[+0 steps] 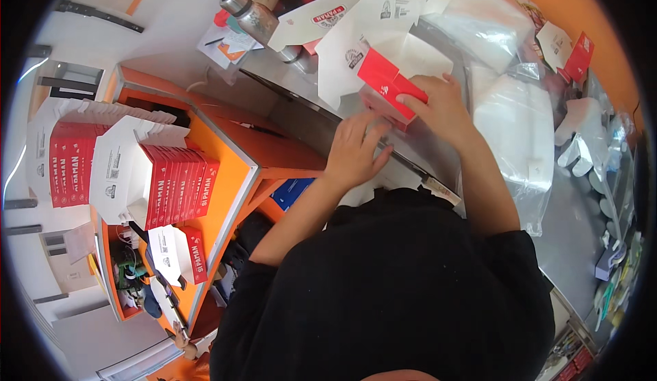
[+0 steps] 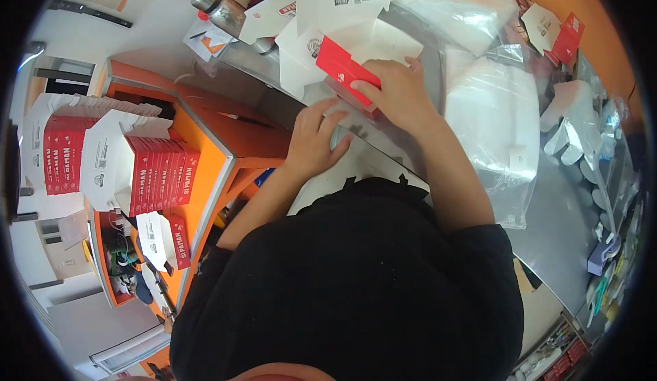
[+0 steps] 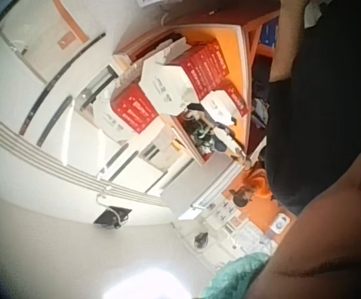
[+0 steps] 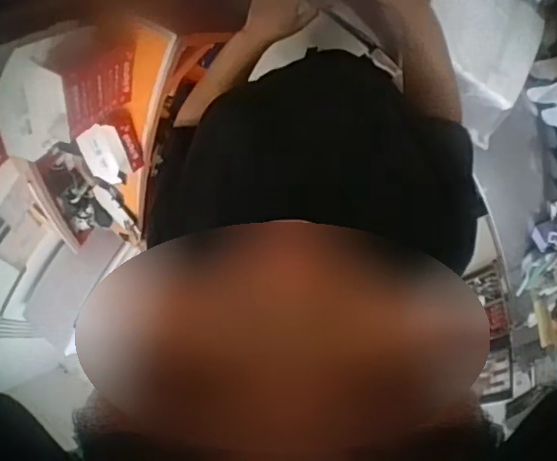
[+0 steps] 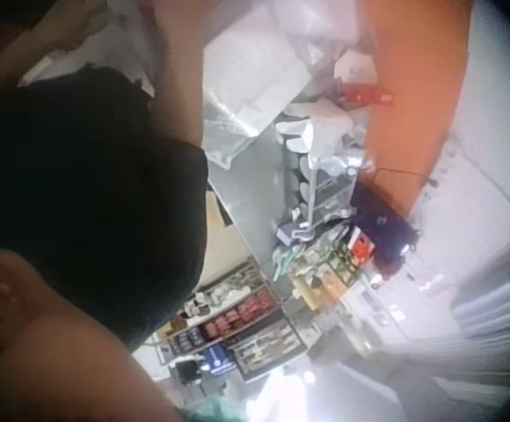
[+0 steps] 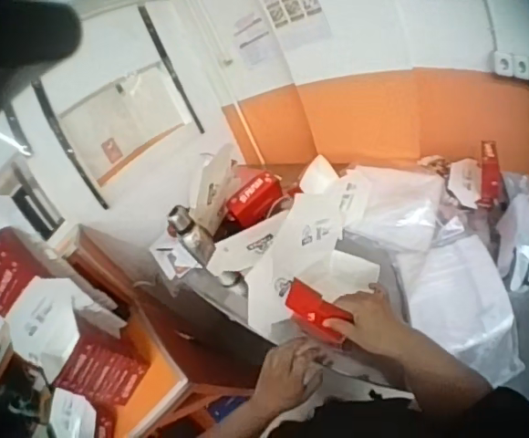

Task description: The person folds paper food boxes into shape and stacks them together on the counter by hand.

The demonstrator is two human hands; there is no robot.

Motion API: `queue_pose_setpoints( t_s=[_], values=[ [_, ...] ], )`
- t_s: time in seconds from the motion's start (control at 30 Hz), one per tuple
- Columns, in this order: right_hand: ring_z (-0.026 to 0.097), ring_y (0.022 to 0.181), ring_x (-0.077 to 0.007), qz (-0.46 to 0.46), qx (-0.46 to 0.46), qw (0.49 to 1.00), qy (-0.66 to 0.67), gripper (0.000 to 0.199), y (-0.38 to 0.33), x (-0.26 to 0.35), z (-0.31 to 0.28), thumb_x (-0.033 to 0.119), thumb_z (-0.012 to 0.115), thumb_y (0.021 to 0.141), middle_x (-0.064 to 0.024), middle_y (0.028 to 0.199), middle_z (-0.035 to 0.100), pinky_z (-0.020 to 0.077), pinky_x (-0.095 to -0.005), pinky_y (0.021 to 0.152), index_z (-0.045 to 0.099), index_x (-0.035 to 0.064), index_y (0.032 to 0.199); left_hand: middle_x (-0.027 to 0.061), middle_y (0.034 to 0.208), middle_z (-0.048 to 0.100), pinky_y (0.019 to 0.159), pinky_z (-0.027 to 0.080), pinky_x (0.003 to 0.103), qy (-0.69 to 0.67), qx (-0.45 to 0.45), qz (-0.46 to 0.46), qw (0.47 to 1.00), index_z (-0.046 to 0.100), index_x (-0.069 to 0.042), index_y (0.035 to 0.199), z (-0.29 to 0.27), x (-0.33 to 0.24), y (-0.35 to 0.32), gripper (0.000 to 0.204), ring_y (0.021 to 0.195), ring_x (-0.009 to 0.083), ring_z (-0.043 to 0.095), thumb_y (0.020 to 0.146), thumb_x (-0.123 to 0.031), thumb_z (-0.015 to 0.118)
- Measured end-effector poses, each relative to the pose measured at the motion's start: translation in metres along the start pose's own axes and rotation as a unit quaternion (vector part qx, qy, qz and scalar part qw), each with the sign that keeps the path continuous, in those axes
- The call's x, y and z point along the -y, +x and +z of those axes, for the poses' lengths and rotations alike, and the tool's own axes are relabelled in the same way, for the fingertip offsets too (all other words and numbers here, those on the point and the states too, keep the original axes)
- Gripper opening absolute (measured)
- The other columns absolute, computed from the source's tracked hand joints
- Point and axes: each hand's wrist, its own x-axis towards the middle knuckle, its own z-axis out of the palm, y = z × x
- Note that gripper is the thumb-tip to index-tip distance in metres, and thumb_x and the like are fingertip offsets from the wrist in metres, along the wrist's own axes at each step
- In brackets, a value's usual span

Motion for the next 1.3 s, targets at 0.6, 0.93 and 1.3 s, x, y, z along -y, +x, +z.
queue_pose_setpoints(
  t_s=[0.6,0.93,1.3],
  values=[
    [0.051,0.081,-0.018,-0.071,-0.13,0.96,-0.236,0.013,-0.035,-0.011,0.047,0.009,0.053,0.074,-0.0013,0.081,0.052,0.0386,-0.0394,0.078,0.053,0.01,0.087,0.0058,0.089,0.053,0.074,0.045,0.034,-0.034,0.004,0.037,0.999,0.059,-0.007,0.088,0.054,0.034,-0.002,0.023,0.088,0.0246,0.051,0.065,-0.002,0.057],
    [0.048,0.074,-0.0196,-0.143,-0.075,0.976,-0.146,0.011,-0.027,-0.007,0.041,0.009,0.053,0.073,-0.0035,0.074,0.047,0.0413,-0.0315,0.064,0.051,0.0081,0.084,0.0064,0.083,0.056,0.071,0.045,0.034,-0.073,-0.039,0.005,0.997,0.059,-0.005,0.086,0.048,0.044,-0.006,0.023,0.08,0.0248,0.053,0.064,-0.001,0.065],
    [0.047,0.075,-0.0196,-0.131,-0.106,0.962,-0.213,0.012,-0.048,-0.011,0.045,0.01,0.052,0.071,-0.0032,0.077,0.047,0.0369,-0.0306,0.064,0.05,0.0076,0.083,0.0043,0.087,0.057,0.073,0.046,0.032,-0.05,-0.023,0.031,0.998,0.061,-0.008,0.089,0.052,0.023,-0.003,0.025,0.085,0.0226,0.054,0.065,-0.001,0.063]
  ],
)
